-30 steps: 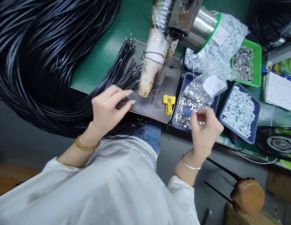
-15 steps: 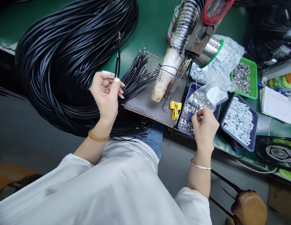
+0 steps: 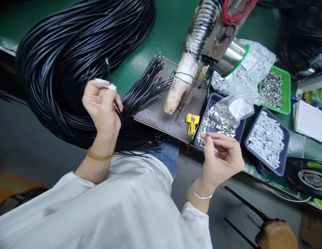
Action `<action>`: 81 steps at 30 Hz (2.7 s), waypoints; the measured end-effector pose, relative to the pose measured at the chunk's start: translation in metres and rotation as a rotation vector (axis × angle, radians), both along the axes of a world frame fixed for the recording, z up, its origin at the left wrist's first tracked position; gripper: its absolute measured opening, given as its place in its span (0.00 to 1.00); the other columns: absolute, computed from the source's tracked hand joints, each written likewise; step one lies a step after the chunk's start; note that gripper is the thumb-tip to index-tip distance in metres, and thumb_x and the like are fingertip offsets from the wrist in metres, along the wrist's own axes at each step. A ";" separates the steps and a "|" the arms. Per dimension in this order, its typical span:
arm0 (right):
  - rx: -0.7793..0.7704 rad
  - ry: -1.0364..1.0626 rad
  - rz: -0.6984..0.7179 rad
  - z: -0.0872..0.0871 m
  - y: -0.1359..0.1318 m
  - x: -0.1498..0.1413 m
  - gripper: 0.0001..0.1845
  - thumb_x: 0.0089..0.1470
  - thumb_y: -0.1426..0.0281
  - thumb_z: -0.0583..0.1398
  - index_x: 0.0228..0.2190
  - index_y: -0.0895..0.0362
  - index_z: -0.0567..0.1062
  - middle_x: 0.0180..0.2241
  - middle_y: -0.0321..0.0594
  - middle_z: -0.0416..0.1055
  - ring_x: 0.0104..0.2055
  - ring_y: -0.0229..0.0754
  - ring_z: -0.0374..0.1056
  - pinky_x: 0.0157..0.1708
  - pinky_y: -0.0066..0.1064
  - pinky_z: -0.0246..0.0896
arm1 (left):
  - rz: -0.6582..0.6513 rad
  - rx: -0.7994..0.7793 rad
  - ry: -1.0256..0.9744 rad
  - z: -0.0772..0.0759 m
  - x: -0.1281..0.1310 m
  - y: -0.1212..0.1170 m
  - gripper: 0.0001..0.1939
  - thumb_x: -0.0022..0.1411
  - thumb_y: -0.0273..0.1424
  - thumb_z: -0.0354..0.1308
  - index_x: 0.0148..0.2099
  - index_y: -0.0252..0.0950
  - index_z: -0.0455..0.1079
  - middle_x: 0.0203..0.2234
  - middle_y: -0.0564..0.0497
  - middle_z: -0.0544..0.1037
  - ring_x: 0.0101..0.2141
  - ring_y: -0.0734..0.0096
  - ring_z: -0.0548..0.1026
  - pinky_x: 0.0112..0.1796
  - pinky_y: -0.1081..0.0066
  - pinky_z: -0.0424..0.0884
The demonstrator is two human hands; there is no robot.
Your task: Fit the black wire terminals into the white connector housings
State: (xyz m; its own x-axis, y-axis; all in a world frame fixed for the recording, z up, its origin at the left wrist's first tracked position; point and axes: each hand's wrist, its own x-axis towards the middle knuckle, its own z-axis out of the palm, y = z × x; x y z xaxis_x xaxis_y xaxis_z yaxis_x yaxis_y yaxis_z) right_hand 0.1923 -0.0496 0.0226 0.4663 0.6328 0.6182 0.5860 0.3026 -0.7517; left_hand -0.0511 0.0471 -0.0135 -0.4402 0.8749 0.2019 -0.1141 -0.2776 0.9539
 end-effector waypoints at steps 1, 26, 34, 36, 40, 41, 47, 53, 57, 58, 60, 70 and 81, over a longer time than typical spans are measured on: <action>0.026 -0.057 -0.057 0.000 -0.001 -0.006 0.09 0.46 0.76 0.70 0.26 0.56 0.75 0.29 0.36 0.77 0.28 0.42 0.76 0.27 0.36 0.76 | -0.146 -0.030 -0.039 0.003 0.003 -0.004 0.21 0.58 0.50 0.66 0.35 0.38 0.66 0.19 0.61 0.64 0.17 0.86 0.60 0.18 0.74 0.51; -0.303 0.184 0.357 -0.029 -0.001 -0.034 0.03 0.55 0.72 0.65 0.33 0.52 0.80 0.37 0.37 0.77 0.41 0.37 0.75 0.36 0.29 0.75 | -0.845 -0.154 0.071 0.005 0.062 -0.049 0.05 0.57 0.28 0.65 0.32 0.30 0.74 0.24 0.52 0.76 0.24 0.80 0.70 0.28 0.79 0.69; -0.287 0.102 0.339 -0.028 -0.002 -0.030 0.05 0.55 0.74 0.65 0.34 0.52 0.80 0.38 0.37 0.77 0.41 0.37 0.76 0.37 0.29 0.76 | -0.686 0.154 0.392 0.001 0.062 -0.052 0.02 0.60 0.23 0.61 0.34 0.30 0.75 0.24 0.53 0.75 0.22 0.82 0.63 0.24 0.79 0.62; -0.299 0.134 0.346 -0.028 -0.003 -0.030 0.04 0.55 0.74 0.65 0.33 0.53 0.80 0.38 0.38 0.77 0.40 0.37 0.76 0.38 0.29 0.77 | -0.644 0.254 0.481 -0.001 0.062 -0.053 0.03 0.62 0.22 0.60 0.35 0.30 0.75 0.25 0.51 0.76 0.22 0.81 0.63 0.25 0.79 0.62; -0.307 0.188 0.361 -0.029 -0.004 -0.034 0.03 0.56 0.74 0.64 0.32 0.54 0.79 0.39 0.37 0.76 0.40 0.38 0.78 0.40 0.32 0.78 | -0.630 0.356 0.570 -0.002 0.062 -0.057 0.06 0.65 0.22 0.56 0.38 0.32 0.74 0.27 0.50 0.78 0.24 0.79 0.68 0.29 0.78 0.65; -0.286 0.157 0.342 -0.029 -0.005 -0.036 0.03 0.56 0.74 0.64 0.32 0.54 0.79 0.39 0.37 0.76 0.40 0.39 0.78 0.41 0.33 0.78 | -0.651 0.335 0.552 -0.002 0.062 -0.058 0.06 0.65 0.23 0.56 0.38 0.32 0.73 0.28 0.50 0.78 0.25 0.79 0.69 0.29 0.78 0.65; -0.075 -0.178 0.192 -0.037 -0.008 -0.047 0.12 0.51 0.79 0.67 0.36 0.52 0.80 0.40 0.38 0.78 0.43 0.41 0.77 0.45 0.38 0.77 | -1.014 -0.249 -0.008 0.004 0.056 -0.060 0.06 0.66 0.31 0.57 0.36 0.34 0.66 0.20 0.57 0.72 0.15 0.83 0.65 0.18 0.80 0.60; -0.223 0.194 0.313 -0.036 -0.004 -0.043 0.08 0.56 0.76 0.64 0.35 0.51 0.81 0.38 0.36 0.77 0.41 0.37 0.77 0.38 0.32 0.77 | -1.069 -0.371 -0.224 0.009 0.052 -0.052 0.10 0.60 0.33 0.65 0.32 0.32 0.71 0.18 0.55 0.73 0.15 0.86 0.61 0.16 0.82 0.56; -0.283 0.218 0.381 -0.030 -0.002 -0.037 0.07 0.55 0.75 0.65 0.34 0.50 0.81 0.38 0.36 0.78 0.41 0.36 0.76 0.38 0.29 0.75 | -1.063 -0.327 -0.223 0.010 0.052 -0.050 0.09 0.56 0.30 0.68 0.29 0.31 0.72 0.17 0.56 0.72 0.19 0.84 0.66 0.21 0.82 0.62; -0.290 0.222 0.395 -0.029 -0.002 -0.036 0.07 0.55 0.75 0.65 0.34 0.50 0.81 0.38 0.36 0.78 0.42 0.36 0.75 0.38 0.29 0.75 | -1.065 -0.334 -0.209 0.010 0.052 -0.049 0.09 0.55 0.29 0.69 0.29 0.31 0.73 0.17 0.56 0.72 0.20 0.84 0.66 0.22 0.82 0.63; -0.302 0.235 0.427 -0.028 -0.001 -0.033 0.07 0.55 0.74 0.65 0.34 0.50 0.81 0.38 0.36 0.78 0.41 0.36 0.75 0.37 0.28 0.75 | -1.076 -0.340 -0.191 0.009 0.052 -0.048 0.08 0.54 0.28 0.69 0.30 0.30 0.74 0.17 0.56 0.71 0.20 0.83 0.66 0.23 0.81 0.63; -0.199 0.183 0.342 -0.030 0.000 -0.034 0.03 0.57 0.73 0.64 0.33 0.52 0.79 0.37 0.37 0.77 0.39 0.40 0.77 0.40 0.38 0.78 | -0.996 -0.328 -0.186 0.004 0.057 -0.044 0.06 0.50 0.28 0.70 0.28 0.31 0.77 0.23 0.51 0.78 0.25 0.77 0.72 0.28 0.76 0.69; 0.037 -0.190 0.209 -0.035 -0.005 -0.041 0.11 0.56 0.77 0.63 0.40 0.50 0.76 0.38 0.36 0.80 0.39 0.41 0.78 0.37 0.36 0.77 | -0.826 -0.267 -0.163 0.010 0.064 -0.042 0.03 0.50 0.24 0.65 0.28 0.31 0.74 0.22 0.53 0.76 0.23 0.81 0.69 0.26 0.79 0.66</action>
State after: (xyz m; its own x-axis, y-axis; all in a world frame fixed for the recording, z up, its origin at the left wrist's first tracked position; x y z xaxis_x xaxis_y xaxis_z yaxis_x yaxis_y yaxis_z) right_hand 0.1511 -0.0545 -0.0120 0.2018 0.6786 0.7062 0.6371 0.4567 -0.6209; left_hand 0.0132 0.0046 -0.0031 0.3481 0.9352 -0.0646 -0.3199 0.1832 0.9296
